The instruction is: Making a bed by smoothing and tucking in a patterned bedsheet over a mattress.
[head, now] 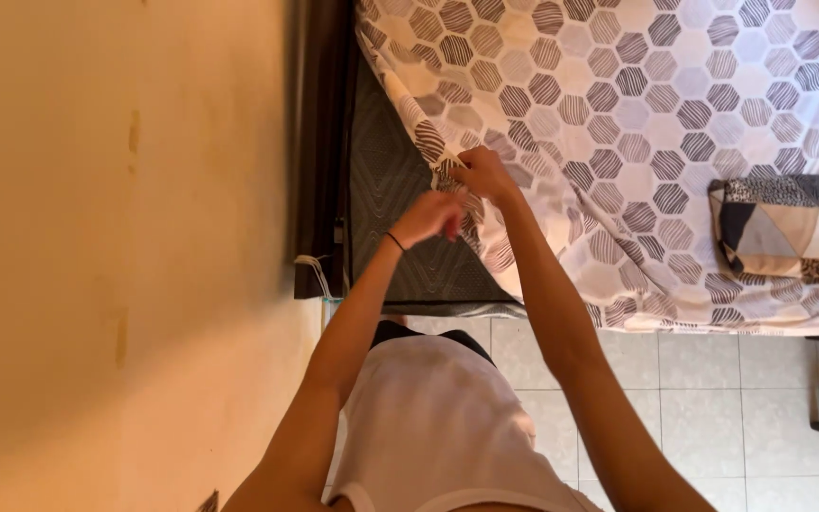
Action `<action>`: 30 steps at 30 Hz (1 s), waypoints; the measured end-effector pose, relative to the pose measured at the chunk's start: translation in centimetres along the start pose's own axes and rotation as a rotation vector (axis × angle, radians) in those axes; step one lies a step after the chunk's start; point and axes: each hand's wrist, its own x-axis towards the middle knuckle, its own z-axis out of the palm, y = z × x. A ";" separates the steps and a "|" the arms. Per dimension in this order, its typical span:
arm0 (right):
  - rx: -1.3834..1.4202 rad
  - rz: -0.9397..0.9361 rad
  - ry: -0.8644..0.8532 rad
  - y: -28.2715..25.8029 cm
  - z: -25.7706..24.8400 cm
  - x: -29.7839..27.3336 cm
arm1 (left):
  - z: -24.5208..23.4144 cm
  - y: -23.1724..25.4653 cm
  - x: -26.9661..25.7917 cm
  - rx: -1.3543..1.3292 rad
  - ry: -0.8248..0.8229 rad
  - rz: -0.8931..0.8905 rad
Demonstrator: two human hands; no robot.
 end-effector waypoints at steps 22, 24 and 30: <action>0.508 0.092 -0.125 1.7 -7.2 2.7 | -7.3 1.3 16.5 0.782 0.781 0.079; 0.531 0.220 -0.057 2.4 -7.7 6.3 | -5.5 2.3 15.7 0.839 0.757 0.140; 0.171 0.300 -0.195 0.4 -7.2 14.9 | 0.1 4.9 14.0 0.633 0.633 0.088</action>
